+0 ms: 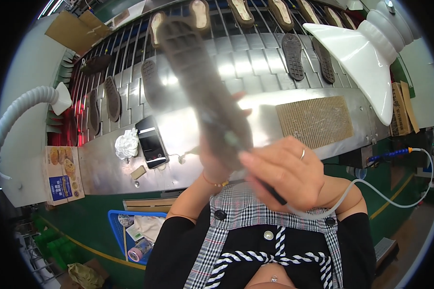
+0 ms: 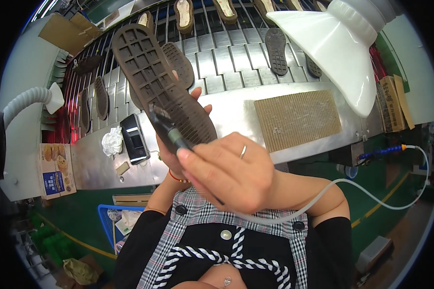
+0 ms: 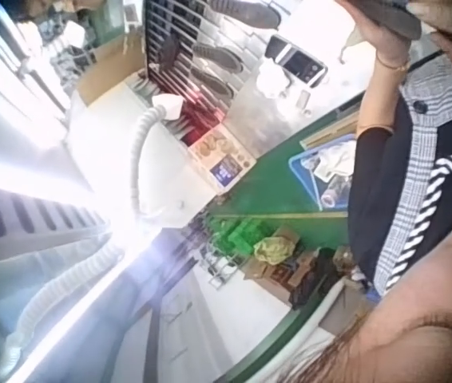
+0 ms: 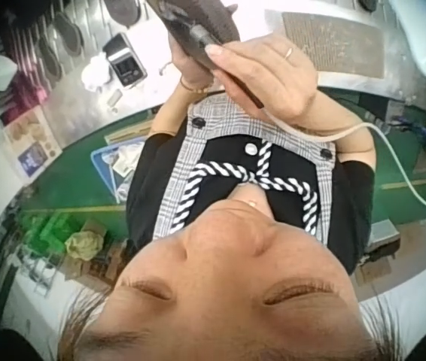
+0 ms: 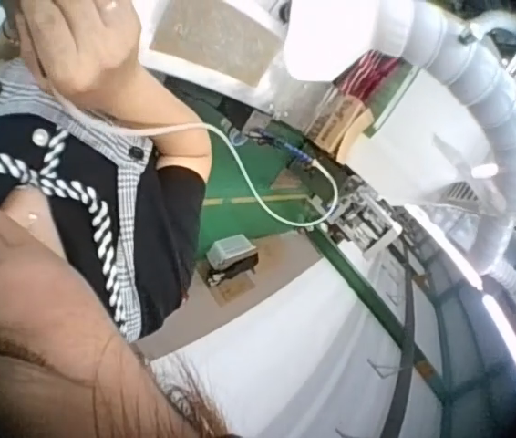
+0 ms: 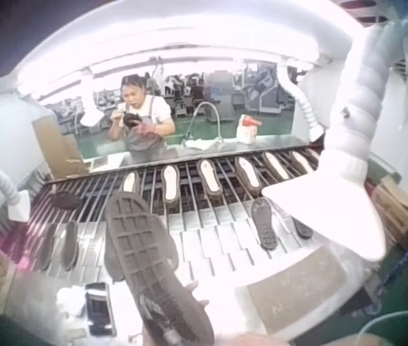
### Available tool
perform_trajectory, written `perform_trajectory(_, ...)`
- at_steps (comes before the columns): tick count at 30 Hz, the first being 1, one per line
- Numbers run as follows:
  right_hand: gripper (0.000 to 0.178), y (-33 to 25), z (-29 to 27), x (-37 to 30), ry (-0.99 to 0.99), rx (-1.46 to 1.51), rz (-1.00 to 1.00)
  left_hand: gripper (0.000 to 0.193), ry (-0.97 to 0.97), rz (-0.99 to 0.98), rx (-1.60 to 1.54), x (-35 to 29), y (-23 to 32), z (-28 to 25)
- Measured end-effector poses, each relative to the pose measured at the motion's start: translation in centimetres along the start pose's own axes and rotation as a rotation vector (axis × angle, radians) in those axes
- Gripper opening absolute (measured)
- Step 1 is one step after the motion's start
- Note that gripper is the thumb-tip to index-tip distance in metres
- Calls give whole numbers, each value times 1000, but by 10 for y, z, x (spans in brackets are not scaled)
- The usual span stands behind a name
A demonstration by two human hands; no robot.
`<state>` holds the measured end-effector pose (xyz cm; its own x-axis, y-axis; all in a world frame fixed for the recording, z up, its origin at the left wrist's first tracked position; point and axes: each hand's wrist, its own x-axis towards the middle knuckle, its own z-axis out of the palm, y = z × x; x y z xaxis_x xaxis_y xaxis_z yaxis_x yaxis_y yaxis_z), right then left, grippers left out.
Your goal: Apply adhesive or primer to shoe soles using a specialized brush tool at a factory workstation.
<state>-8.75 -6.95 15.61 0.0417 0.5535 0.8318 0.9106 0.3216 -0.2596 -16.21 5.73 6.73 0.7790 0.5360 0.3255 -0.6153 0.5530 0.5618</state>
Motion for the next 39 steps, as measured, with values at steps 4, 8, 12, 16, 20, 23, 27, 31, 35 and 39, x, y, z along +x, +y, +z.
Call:
perform_trajectory(4, 29, -14, -7, 0, 5, 259, -19, 62, -52, 25, 56, 1, -1, -30)
perform_trajectory(8, 26, -1, -1, -3, -74, 141, 103, 77, 180, 147, 262, 8, 4, -7)
perform_trajectory(12, 33, -9, -4, -5, -52, 324, -6, 76, 176, 56, 589, 3, 14, -27)
perform_trajectory(16, 26, -1, 5, -12, -77, 290, 117, 79, 206, 97, 433, 6, 18, -32)
perform_trajectory(20, 33, -6, 0, -10, -66, 370, -16, 67, 62, 212, -79, 8, 19, -40)
perform_trajectory(23, 28, 6, 4, -16, -97, 262, 141, 60, -132, 129, -231, 13, 29, -34)
perform_trajectory(27, 31, -7, 5, -16, -91, 463, -10, 64, 129, 278, -88, 17, 33, -14)
perform_trajectory(31, 28, 5, 5, -15, -155, 293, 149, 67, -102, 192, -556, 19, 35, -10)
perform_trajectory(35, 30, -3, 5, -17, -154, 430, -34, 62, -57, 33, -533, 19, 37, -38)
perform_trajectory(39, 30, 7, 2, -15, -241, 321, 14, 62, -34, -79, -620, 19, 35, -42)
